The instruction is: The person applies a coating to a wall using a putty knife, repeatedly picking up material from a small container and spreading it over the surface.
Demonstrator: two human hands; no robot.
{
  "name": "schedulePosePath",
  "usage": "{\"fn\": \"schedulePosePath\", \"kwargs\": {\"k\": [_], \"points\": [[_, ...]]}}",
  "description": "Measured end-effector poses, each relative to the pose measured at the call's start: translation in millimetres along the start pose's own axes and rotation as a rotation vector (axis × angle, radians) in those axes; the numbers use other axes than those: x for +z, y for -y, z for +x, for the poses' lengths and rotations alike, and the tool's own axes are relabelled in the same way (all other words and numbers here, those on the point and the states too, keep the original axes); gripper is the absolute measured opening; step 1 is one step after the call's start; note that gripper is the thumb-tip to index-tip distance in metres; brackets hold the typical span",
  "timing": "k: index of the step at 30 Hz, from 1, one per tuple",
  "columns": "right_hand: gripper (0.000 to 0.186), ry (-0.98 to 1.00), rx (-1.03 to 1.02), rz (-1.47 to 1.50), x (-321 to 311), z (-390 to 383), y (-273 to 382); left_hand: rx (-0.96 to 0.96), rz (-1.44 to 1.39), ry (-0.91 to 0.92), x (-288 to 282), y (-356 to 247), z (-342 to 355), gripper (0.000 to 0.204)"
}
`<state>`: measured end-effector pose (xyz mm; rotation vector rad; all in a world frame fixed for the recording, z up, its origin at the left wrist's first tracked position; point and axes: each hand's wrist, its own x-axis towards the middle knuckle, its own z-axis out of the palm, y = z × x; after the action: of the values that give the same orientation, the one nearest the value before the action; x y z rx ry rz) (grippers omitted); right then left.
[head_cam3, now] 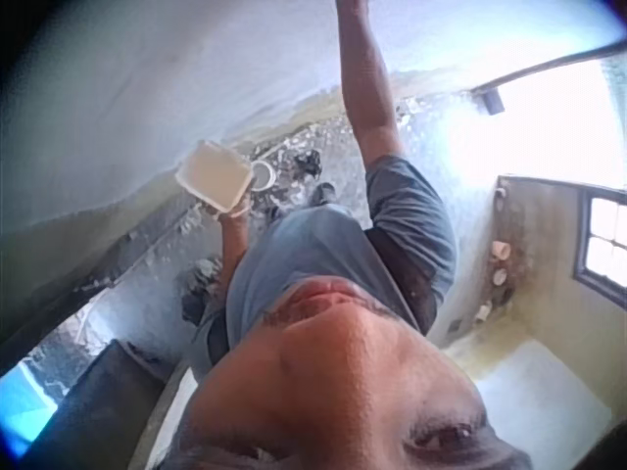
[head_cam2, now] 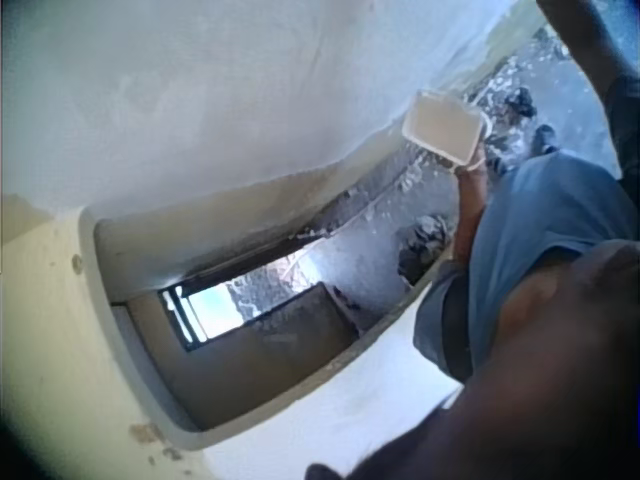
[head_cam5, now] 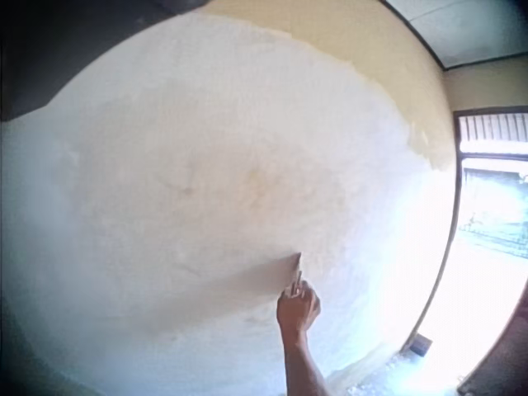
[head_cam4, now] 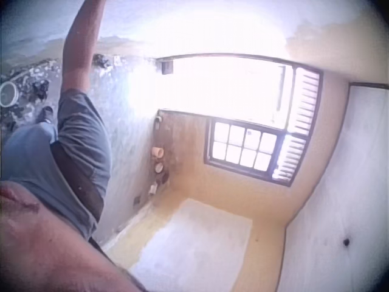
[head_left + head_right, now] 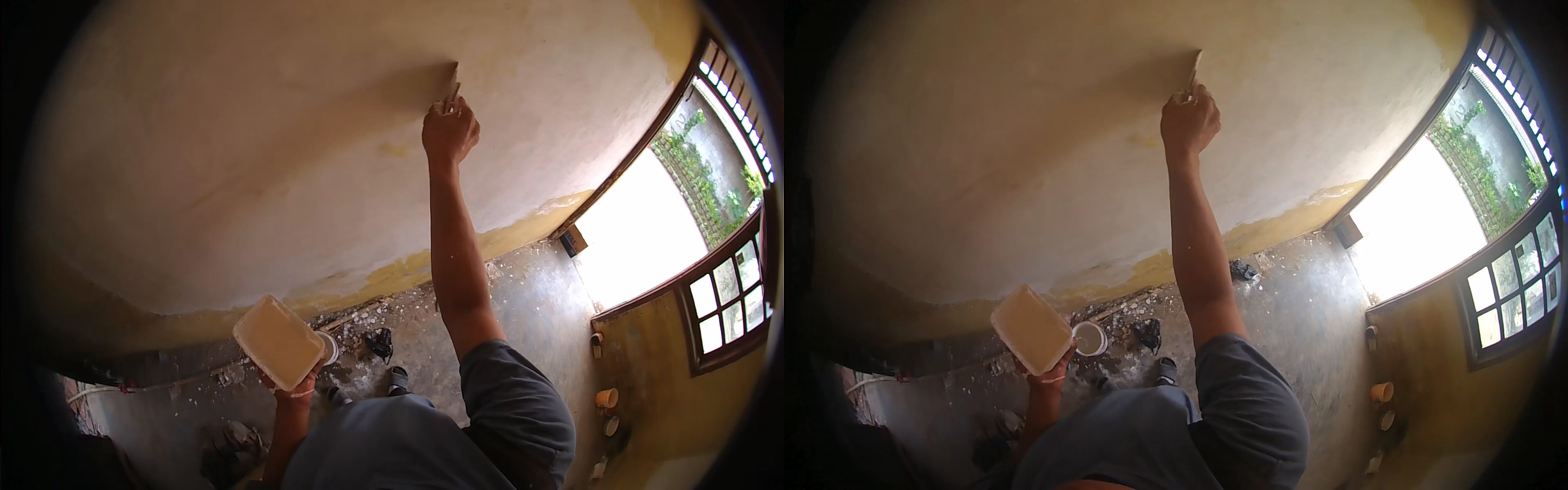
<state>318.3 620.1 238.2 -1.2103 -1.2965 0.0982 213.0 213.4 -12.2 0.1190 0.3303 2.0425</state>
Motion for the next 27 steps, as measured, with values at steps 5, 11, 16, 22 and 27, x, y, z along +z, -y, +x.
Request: {"fn": "schedulePosePath", "kwargs": {"k": [5,11,16,22,27], "points": [[0.025,0.122,-0.482,-0.013,23.2,-45.7,35.6,-0.013,-0.002,-0.003,15.9,-7.5,6.9,0.075],[0.035,0.348,-0.950,0.258,-3.2,-101.7,-41.5,0.081,0.039,0.076,20.4,-5.6,6.5,0.084],[0.039,0.090,-0.895,0.133,4.6,-66.6,-72.5,0.028,-0.034,-0.002,30.6,-9.8,7.9,0.082],[0.032,0.094,-0.868,-0.109,31.6,-45.2,-80.6,0.037,0.004,0.044,34.8,-6.2,9.1,0.086],[0.035,0.321,-0.208,0.105,-18.3,-64.7,-112.2,0.039,-0.036,0.101,33.0,-12.5,5.1,0.090]]}}
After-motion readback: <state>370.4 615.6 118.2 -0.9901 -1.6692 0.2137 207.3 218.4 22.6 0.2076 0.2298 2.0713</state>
